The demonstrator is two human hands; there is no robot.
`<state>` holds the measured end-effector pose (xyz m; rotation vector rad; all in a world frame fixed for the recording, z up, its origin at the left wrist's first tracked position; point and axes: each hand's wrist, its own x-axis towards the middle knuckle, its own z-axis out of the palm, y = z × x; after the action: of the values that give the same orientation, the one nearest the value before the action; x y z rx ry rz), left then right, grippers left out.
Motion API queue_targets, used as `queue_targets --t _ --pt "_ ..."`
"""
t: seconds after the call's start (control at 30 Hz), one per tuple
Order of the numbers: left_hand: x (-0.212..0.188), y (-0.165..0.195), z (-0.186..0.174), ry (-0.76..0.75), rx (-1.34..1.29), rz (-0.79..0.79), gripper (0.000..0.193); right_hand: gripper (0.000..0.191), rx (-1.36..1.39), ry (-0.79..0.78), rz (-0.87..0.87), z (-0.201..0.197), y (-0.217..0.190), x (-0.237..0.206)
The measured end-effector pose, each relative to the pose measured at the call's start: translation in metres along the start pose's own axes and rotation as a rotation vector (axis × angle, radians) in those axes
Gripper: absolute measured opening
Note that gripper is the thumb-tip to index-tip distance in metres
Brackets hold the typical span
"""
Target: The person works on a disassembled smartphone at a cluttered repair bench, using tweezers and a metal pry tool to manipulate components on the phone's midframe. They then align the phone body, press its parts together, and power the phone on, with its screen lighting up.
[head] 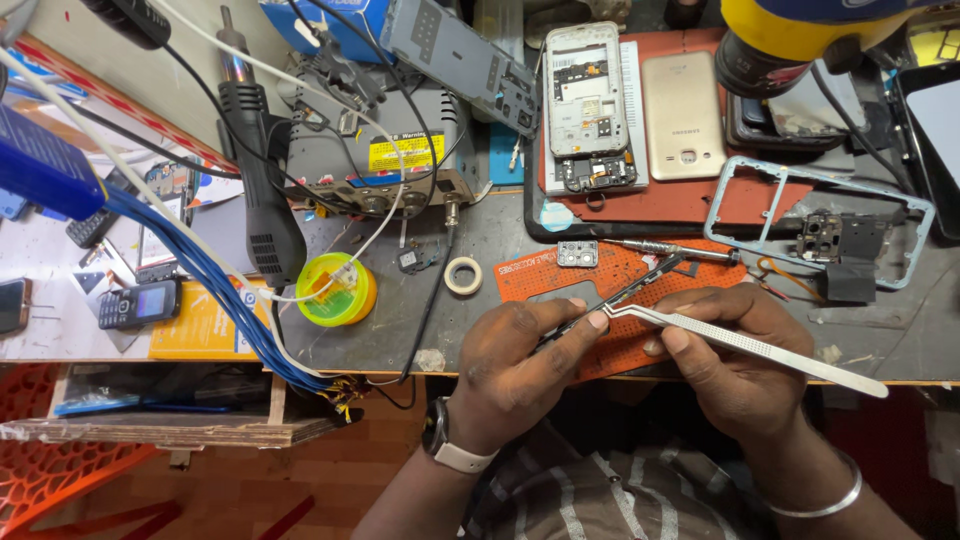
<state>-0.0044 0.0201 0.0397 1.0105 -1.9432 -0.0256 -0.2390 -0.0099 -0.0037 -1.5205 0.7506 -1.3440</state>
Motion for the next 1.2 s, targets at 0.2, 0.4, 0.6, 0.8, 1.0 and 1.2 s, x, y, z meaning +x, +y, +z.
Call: queue_targets --t 0.2,0.4,0.6,0.8,1.0,1.2 --pt "0.005 0.001 -0.007 -0.105 0.018 -0.027 0.042 0.009 0.033 -0.016 -0.003 -0.001 0.003 0.002" --pt "0.011 0.003 -0.004 -0.109 -0.006 -0.070 0.042 0.007 0.062 -0.052 -0.043 -0.005 0.008 0.008" --pt "0.013 -0.003 -0.002 -0.082 -0.042 -0.133 0.042 0.011 0.125 -0.003 -0.002 -0.008 0.008 0.008" --pt "0.007 -0.013 0.004 0.013 -0.084 -0.119 0.041 0.010 0.144 -0.005 0.009 -0.008 0.011 0.007" --pt "-0.002 -0.017 0.014 0.071 -0.095 -0.110 0.051 0.012 0.209 0.010 0.016 -0.011 0.011 0.003" --pt "-0.008 -0.016 0.018 0.081 -0.173 -0.067 0.052 0.013 0.222 -0.012 0.008 -0.015 0.010 0.000"
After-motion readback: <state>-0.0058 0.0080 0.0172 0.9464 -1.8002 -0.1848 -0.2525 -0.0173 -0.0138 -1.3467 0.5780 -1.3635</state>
